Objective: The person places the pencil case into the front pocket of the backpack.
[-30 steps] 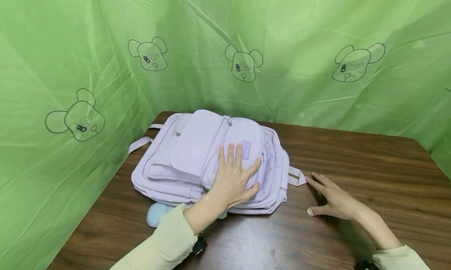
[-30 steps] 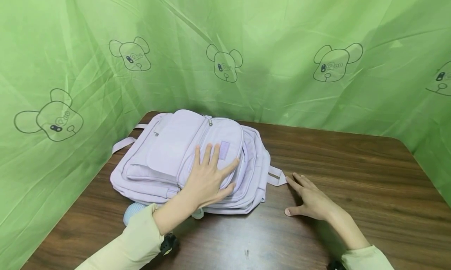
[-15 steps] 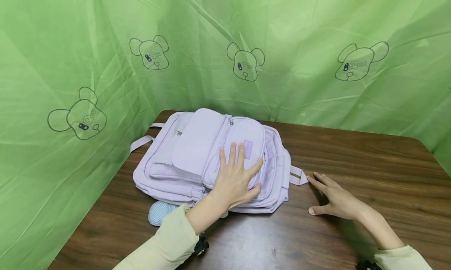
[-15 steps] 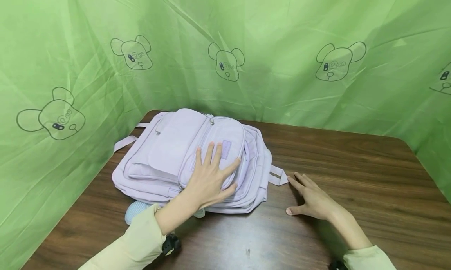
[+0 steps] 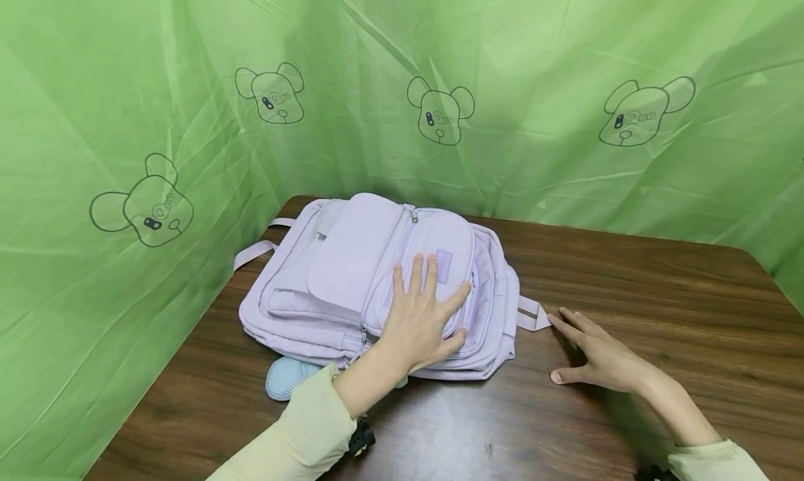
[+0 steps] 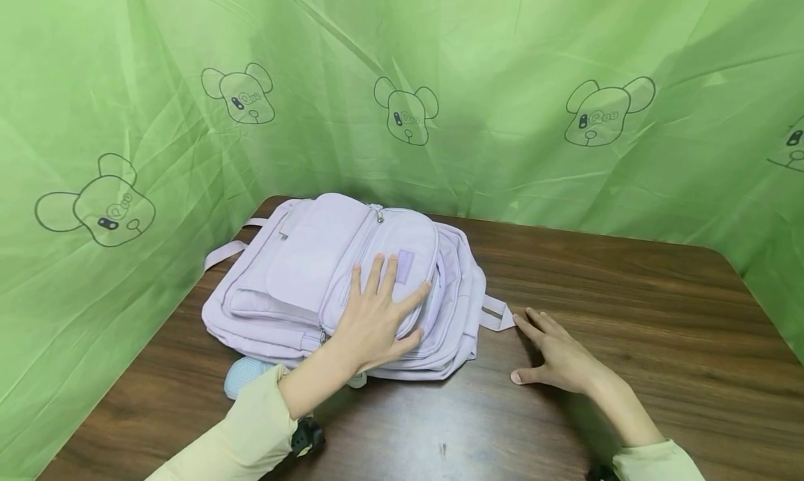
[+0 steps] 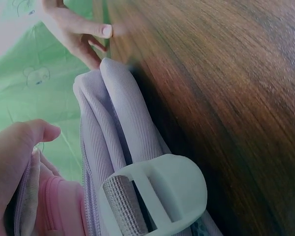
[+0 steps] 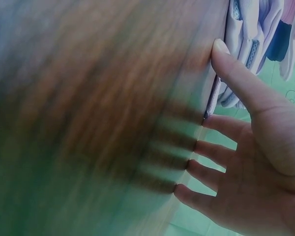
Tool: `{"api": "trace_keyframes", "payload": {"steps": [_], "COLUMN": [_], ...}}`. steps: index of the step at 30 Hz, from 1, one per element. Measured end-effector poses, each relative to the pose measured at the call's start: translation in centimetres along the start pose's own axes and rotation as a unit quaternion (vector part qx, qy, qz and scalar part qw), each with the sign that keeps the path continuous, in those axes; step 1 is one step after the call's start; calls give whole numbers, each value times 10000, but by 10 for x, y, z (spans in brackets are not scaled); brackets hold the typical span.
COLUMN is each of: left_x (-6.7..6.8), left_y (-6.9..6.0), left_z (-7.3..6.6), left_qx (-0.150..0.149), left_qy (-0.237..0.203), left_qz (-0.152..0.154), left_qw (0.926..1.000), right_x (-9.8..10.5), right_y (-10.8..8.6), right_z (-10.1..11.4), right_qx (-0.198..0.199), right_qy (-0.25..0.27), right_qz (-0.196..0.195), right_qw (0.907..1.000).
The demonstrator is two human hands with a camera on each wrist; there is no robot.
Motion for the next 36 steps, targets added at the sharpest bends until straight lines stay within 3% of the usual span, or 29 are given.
{"api": "trace_keyframes", "payload": {"steps": [11,24,28,30,32,33,34,36], "left_x": [1,0,-2,-1,4,7,12,22], "left_y": [0,-3,-3,-4,-5,-7,-9,-15], "left_z": [-2,-2,1,3,9,13,18,30], "left_qx": [-23,25,64,89,279,414,551,810], "left_qy": [-7,-71,-367,-843,-1720,-2276,-2867,-4021], "left_qz": [-7,244,483,585,536,456,346,-27], "left_qw": [10000,9997,9981,9947,9832,9718,9558,9120], "right_x": [1,0,-1,-1,-3,-4,-5,-4], "right_y": [-3,-4,-2,-1,-1,0,0,0], "right_z": [0,3,4,4,3,3,2,1], "right_qx": [-33,-90,-96,-93,-65,-57,-76,-61], "right_qy": [56,65,51,44,39,54,111,287], "right_qz": [20,61,61,57,93,140,227,406], "right_qw": [10000,9999,9999,9999,9999,9999,9997,9987]}}
Point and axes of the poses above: each hand's wrist, its own y-axis towards the middle knuckle, its own x-axis out of the back of the hand, z = x × y, the point moved 6 cm from there along y, towards the middle knuckle, and after that the axes turned 9 degrees about -x, right-handed, at the moved point
